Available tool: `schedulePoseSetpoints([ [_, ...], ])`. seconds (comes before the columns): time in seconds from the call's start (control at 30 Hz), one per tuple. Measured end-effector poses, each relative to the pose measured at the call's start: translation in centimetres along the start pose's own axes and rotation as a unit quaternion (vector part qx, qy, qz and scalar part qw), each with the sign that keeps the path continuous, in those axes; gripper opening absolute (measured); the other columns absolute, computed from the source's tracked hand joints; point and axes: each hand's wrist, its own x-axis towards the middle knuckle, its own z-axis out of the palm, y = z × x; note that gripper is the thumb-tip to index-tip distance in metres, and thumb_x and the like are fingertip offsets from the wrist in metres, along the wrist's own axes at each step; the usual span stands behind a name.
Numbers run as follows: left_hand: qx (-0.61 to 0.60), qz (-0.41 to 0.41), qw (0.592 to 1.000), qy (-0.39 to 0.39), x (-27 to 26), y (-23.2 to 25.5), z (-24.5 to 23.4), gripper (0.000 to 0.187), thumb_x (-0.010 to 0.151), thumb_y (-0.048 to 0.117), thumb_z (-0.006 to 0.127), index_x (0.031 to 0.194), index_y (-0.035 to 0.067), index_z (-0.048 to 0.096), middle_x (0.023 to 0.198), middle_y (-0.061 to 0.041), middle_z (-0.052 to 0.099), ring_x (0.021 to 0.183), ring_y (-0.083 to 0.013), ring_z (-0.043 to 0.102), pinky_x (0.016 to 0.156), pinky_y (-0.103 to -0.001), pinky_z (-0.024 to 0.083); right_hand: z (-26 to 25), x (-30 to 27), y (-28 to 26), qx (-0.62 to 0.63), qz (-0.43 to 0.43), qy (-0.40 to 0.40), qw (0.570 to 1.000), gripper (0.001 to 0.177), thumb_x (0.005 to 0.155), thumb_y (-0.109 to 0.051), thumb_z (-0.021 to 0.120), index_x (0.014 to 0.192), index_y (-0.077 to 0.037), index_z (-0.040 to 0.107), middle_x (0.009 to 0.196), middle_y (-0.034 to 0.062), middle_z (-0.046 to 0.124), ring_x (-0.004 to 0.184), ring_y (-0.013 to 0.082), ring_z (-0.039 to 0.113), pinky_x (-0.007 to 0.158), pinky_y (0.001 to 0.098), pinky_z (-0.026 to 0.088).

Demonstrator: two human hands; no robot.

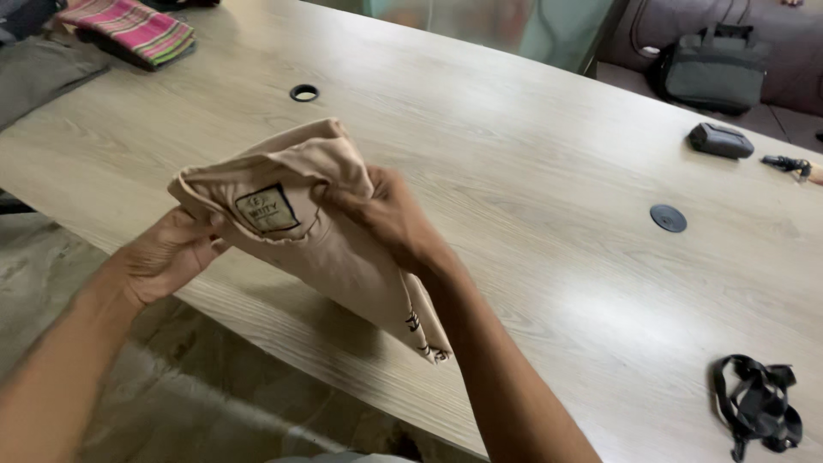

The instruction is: The person folds a beige t-shirt and a striped long-sleeved shirt on a wooden table. They smooth the fabric, fold the sleeves and sides, and stack the folded items on the table.

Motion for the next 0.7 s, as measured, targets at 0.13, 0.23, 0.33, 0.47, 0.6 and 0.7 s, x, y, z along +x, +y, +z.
schedulePoseSetpoints([
  [0.13, 0.036, 0.074, 0.993, 0.089, -3.5, 4.5, 0.0, 0.027, 0.094, 0.012, 0.070, 0.121, 0.009, 0.066, 0.124, -0.003, 0.071, 0.120, -0.0159, 0.065, 0.112, -0.035, 0.050, 4.3, 1.5, -1.3, 0.097, -0.015, -0.008, 0.995, 0.031, 0.095, -0.031, 0.073, 0.100, -0.001, 0.071, 0.084, 0.0121, 0.075, 0.063, 0.0176, 0.070, 0.057, 0.0369, 0.061],
  [0.23, 0.021, 0.127, 0.985, 0.119, -7.5, 6.8, -0.2, 0.031, 0.095, 0.015, 0.069, 0.125, 0.011, 0.064, 0.128, -0.002, 0.069, 0.122, -0.0161, 0.064, 0.110, -0.037, 0.051, 8.9, 2.9, -1.3, 0.070, 0.002, 0.018, 0.997, 0.032, 0.089, -0.035, 0.073, 0.102, -0.006, 0.070, 0.083, 0.0102, 0.075, 0.061, 0.0168, 0.070, 0.057, 0.0358, 0.063],
  [0.33, 0.009, 0.157, 0.973, 0.167, -11.2, 8.4, -1.8, 0.034, 0.096, 0.017, 0.067, 0.129, 0.012, 0.062, 0.130, -0.001, 0.068, 0.123, -0.0162, 0.064, 0.108, -0.037, 0.052, 13.7, 4.4, -0.8, 0.093, 0.016, 0.006, 0.996, 0.034, 0.089, -0.035, 0.076, 0.104, -0.004, 0.073, 0.089, 0.0092, 0.077, 0.070, 0.0148, 0.072, 0.062, 0.0331, 0.062],
  [0.47, 0.027, 0.201, 0.948, 0.246, -16.0, 10.1, -6.0, 0.038, 0.097, 0.018, 0.066, 0.134, 0.009, 0.061, 0.133, -0.002, 0.069, 0.124, -0.0162, 0.064, 0.108, -0.034, 0.052, 20.7, 7.4, 0.2, 0.104, 0.018, -0.042, 0.994, 0.035, 0.091, -0.032, 0.076, 0.105, -0.001, 0.072, 0.092, 0.0112, 0.077, 0.074, 0.0172, 0.072, 0.064, 0.0335, 0.062],
  [0.6, 0.042, 0.227, 0.910, 0.344, -20.9, 11.8, -10.4, 0.039, 0.097, 0.018, 0.068, 0.134, 0.008, 0.061, 0.132, -0.003, 0.069, 0.122, -0.0173, 0.065, 0.105, -0.032, 0.053, 28.0, 11.0, 0.8, 0.132, 0.033, -0.094, 0.986, 0.034, 0.091, -0.028, 0.076, 0.110, 0.000, 0.071, 0.098, 0.0123, 0.078, 0.080, 0.0188, 0.075, 0.070, 0.0343, 0.064],
  [0.7, 0.045, 0.249, 0.880, 0.402, -24.6, 13.0, -12.8, 0.038, 0.096, 0.018, 0.067, 0.132, 0.009, 0.060, 0.131, -0.002, 0.069, 0.121, -0.0159, 0.065, 0.103, -0.031, 0.053, 33.0, 13.2, 1.1, 0.183, 0.051, -0.148, 0.970, 0.035, 0.091, -0.025, 0.075, 0.113, 0.001, 0.069, 0.102, 0.0137, 0.077, 0.083, 0.0207, 0.075, 0.073, 0.0367, 0.064],
])
